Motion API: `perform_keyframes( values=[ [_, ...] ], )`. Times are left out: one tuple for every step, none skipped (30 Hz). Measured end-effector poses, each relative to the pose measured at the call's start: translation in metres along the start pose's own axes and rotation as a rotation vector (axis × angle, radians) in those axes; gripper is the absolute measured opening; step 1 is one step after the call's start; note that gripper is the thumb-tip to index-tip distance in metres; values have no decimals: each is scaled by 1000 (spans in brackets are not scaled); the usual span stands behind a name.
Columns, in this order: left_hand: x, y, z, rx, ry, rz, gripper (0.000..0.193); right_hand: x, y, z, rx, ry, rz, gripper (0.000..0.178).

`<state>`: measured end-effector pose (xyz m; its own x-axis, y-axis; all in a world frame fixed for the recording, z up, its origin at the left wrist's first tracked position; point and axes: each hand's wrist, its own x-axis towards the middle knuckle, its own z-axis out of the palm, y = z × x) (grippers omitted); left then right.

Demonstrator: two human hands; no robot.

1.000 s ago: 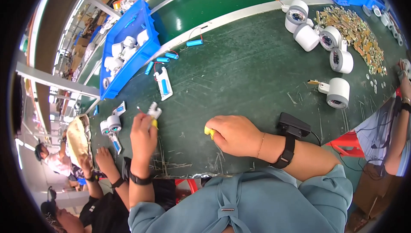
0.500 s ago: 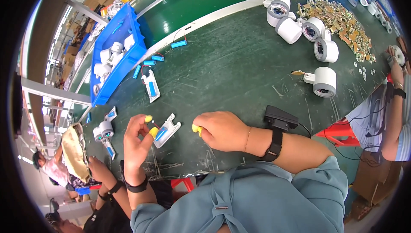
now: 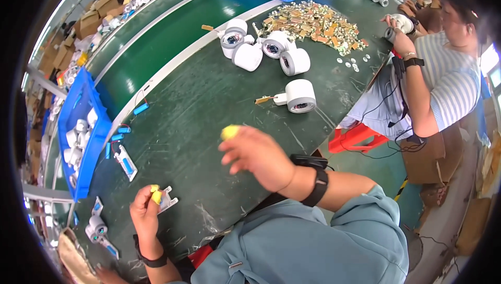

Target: The person assembles electronic devices by connecting a circuit board to a white housing, fitting the board inside, and then connecting a battery to the board before snapping on a plastic cover.

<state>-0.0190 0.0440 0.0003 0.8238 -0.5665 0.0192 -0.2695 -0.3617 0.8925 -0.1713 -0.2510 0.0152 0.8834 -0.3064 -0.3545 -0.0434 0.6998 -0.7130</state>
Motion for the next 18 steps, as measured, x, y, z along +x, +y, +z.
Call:
perform_keyframes(
  values=[
    [1,-3,0,-12,-1,4,17,1,-6,-12,74,75,-44,30],
    [0,-6,0,-15,15,22,16,6,-10,-25,152,140,-80,33],
    [0,-8,0,-22,23,43,15,11,-16,-35,199,192,-99,33],
    [0,-7,0,-28,26,43,15,14,-22,-41,223,203,-112,33],
    [0,-5,-1,-51,16,0,15,17,-27,-41,196,214,-105,32],
    [0,-4,-2,-73,6,-44,15,20,-32,-40,170,224,-98,31],
    [2,-4,-1,-74,12,-46,15,25,-33,-40,167,220,-94,31],
    [0,-4,0,-79,7,-20,15,30,-31,-41,134,231,-115,26],
    [-1,-4,-1,-84,4,7,15,35,-30,-41,101,242,-136,22],
    [-2,-3,-2,-83,17,2,15,37,-28,-40,97,231,-128,22],
    [-4,-2,-3,-71,7,1,15,40,-26,-40,85,218,-131,20],
    [-4,-1,-4,-60,-2,-2,15,42,-23,-38,73,203,-134,19],
    [-3,2,-4,-59,17,-10,15,42,-20,-31,41,167,-110,21],
    [-3,3,-2,-21,4,58,16,43,-14,-23,33,149,-92,21],
    [-2,5,-2,18,-14,127,18,43,-7,-14,-54,81,-16,22],
    [0,8,0,23,5,112,18,42,-1,-5,-142,10,60,24],
    [2,9,0,147,1,233,22,45,5,4,-170,-106,143,24],
    [5,10,2,268,-10,356,26,48,11,12,-176,-126,159,24]
  ],
)
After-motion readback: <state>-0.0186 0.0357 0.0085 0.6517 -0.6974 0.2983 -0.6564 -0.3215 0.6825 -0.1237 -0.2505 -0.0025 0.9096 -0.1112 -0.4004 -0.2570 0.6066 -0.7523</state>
